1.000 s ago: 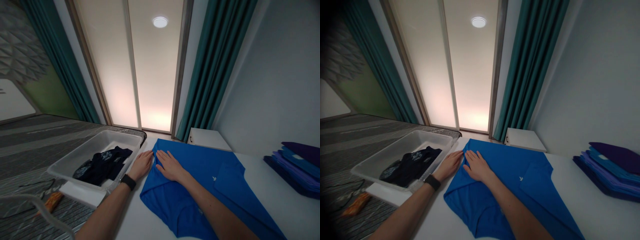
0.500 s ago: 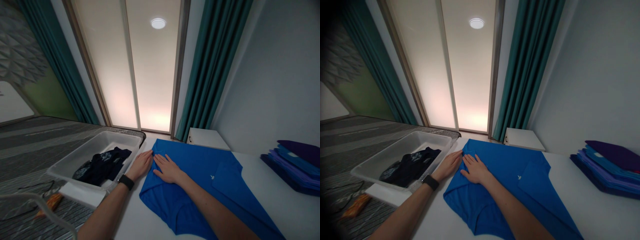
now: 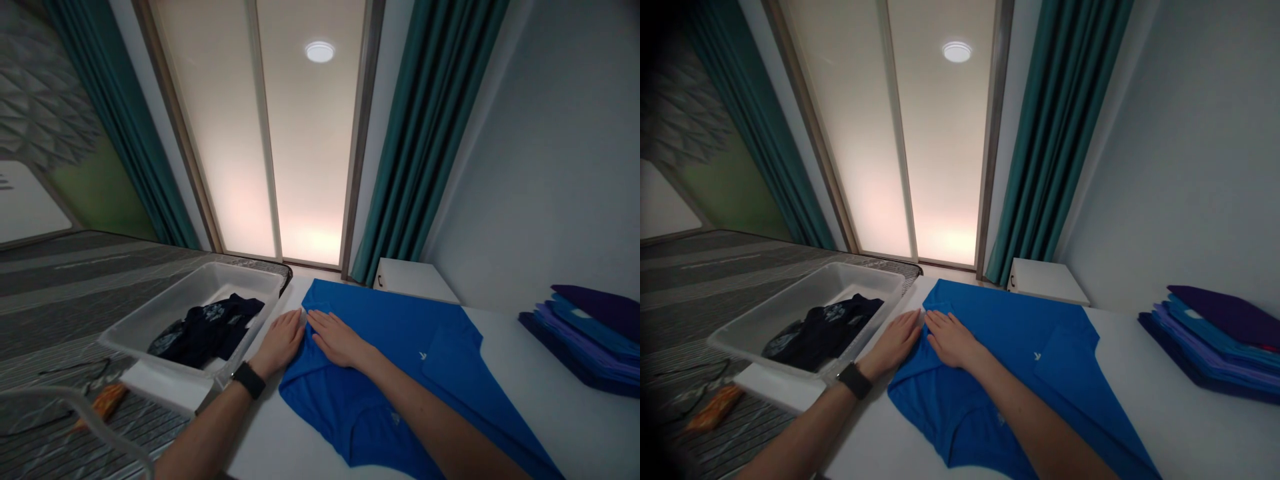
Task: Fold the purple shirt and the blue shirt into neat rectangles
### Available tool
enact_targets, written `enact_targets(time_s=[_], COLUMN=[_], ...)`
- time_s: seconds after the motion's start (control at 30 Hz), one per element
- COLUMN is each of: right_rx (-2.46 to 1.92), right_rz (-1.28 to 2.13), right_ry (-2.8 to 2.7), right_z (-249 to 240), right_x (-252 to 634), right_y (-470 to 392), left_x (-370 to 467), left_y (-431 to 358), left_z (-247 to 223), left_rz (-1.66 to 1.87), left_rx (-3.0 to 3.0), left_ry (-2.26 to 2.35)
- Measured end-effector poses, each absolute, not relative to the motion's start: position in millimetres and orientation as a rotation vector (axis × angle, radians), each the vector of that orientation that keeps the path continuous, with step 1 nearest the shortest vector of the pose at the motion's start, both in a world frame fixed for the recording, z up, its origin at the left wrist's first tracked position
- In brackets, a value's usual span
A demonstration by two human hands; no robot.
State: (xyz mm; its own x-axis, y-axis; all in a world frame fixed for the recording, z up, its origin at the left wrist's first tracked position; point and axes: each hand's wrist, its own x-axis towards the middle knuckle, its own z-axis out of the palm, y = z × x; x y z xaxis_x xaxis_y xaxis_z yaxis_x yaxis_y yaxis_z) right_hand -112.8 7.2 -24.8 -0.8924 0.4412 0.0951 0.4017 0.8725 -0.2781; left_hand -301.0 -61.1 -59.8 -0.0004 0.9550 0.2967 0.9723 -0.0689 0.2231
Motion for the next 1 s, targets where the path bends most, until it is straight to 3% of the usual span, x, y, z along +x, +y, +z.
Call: enact_targets(time_s=[0.4,0.7,1.0], right_rx=[-0.607,-0.628,-0.641], right_rz=[0.287,0.281,0.299], right_ry=[-2.945,-2.95,-2.965], right_z=[-37.9,-37.7,-36.1], right_x=[-116.1,-117.3,-117.2], right_y=[16.3,16.1,15.1], left_x=[-294.2,-285.8,-289.7], left_y=[-138.2,-157.8,-163.8], left_z=[-45.5,-16.9,-5.2], left_rz=[-0.296,-0.434,-0.199], left_rx=[-2.505,-2.41,-2.44], left_ry=[-1.832,-1.987,-2.003])
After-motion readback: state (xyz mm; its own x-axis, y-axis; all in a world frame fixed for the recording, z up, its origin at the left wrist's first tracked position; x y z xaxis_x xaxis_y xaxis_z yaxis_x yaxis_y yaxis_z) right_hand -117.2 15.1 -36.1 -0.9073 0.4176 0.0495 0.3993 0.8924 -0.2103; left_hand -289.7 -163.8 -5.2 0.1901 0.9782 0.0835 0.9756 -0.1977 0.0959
